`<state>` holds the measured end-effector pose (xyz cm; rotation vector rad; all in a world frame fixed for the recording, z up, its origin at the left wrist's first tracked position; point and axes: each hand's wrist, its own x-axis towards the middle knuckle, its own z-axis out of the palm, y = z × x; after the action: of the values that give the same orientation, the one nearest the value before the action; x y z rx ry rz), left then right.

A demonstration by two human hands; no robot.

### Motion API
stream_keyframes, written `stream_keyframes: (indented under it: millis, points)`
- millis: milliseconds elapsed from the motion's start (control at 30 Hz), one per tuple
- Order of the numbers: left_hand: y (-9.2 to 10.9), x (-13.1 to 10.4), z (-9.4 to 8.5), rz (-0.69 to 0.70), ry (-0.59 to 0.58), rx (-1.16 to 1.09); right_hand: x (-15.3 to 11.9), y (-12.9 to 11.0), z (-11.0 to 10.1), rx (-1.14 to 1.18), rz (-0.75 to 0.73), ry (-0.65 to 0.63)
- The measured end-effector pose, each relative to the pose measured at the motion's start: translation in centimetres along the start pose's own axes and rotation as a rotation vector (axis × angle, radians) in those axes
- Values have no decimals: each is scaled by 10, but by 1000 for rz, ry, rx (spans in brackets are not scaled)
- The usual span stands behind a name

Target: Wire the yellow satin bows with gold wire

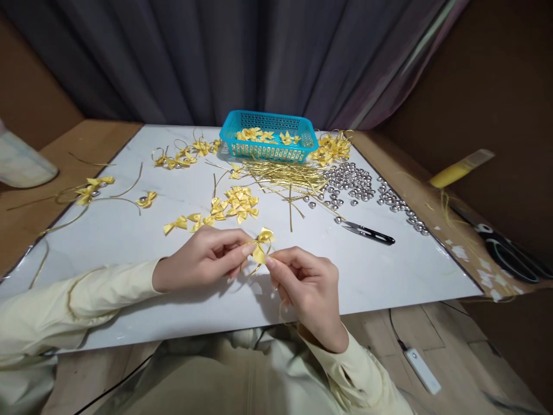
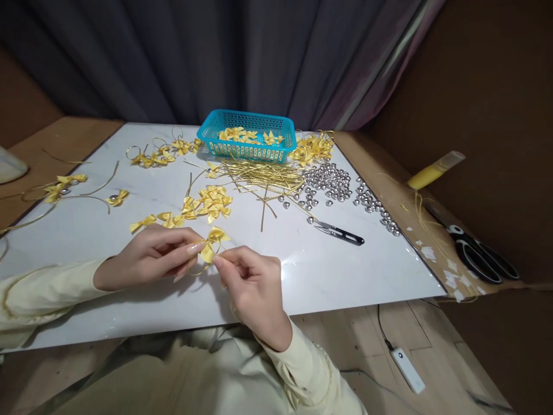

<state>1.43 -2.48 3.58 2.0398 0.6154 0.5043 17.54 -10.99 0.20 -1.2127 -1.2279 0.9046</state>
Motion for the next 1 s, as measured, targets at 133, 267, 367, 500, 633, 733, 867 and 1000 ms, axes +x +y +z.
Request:
stream_keyframes:
  millis: [133,267,367,500,633,733,867,1000]
  points:
    - [-1,-2,3,-70,-44,-132,0,1,4,-33,-72,32]
    - [-1,-4,5,-117,-11,-216,-2,0,4,-69,-92,64]
    - [0,-4,4,-111,-4,-199,-3,-2,3,-78,-62,61]
    - [1,-4,4,-127,-5,-243,-3,-3,1,-60,-81,57]
    - [2,-5,6,-186,-6,-362,-4,-3,1,-42,-89,48]
    - [3,-6,7,-214,-14,-443,-5,-1,2,-29,-66,55]
    - [5,-6,7,-221,-20,-505,-6,-1,3,1,-78,54]
    - [5,-6,7,-198,-11,-482,-6,-3,3,12,-69,59]
